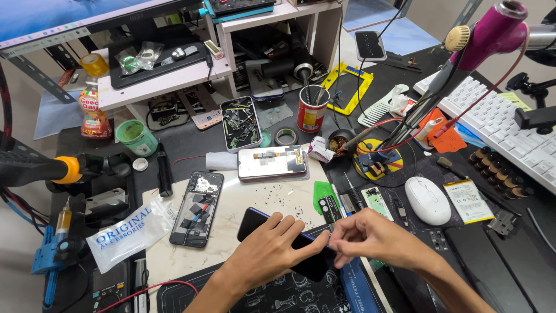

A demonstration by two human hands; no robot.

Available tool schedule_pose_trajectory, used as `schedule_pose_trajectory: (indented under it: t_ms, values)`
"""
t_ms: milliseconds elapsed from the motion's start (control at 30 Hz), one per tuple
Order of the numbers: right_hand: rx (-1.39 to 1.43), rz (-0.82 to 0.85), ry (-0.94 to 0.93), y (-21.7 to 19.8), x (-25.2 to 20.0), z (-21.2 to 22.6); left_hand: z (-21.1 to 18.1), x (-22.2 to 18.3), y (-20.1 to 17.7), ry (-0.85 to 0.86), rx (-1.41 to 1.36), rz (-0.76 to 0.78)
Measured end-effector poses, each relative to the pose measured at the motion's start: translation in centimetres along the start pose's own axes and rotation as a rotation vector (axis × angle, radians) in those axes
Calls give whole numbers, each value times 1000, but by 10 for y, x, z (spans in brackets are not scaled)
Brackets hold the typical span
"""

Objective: The person disassembles a smartphone by hand and using a screwdriver to remove internal screws and components.

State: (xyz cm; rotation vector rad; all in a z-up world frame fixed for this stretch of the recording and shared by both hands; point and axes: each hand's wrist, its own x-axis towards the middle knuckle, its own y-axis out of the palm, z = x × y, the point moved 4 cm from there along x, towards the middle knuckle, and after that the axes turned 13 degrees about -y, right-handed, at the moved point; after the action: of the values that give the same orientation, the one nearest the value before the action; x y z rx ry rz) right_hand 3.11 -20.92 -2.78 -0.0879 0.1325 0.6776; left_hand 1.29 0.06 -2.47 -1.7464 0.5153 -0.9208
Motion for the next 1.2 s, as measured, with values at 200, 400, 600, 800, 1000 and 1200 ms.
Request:
schedule_pose_trajectory:
  t_ms: [200, 400, 600, 800, 1000, 1200]
  values:
    - [-28, -36, -57, -7, -11, 24, -11, 7, -28, -93, -256, -87]
    - [71, -125, -85, -9, -25, 51, 8, 1, -35, -372, -1325, 13]
    - [66, -111, -94, -6, -18, 47, 1, -2, -7, -413, -2551, 211]
    - [35, -143, -62, -10, -15, 41, 0, -4, 2, -415, -2680, 250]
    - [30, -169, -42, -14, -13, 38, 1, -6, 4, -371, -2643, 301]
    - [19, -141, -61, -12, -13, 37, 0, -9, 3, -296, -2537, 332]
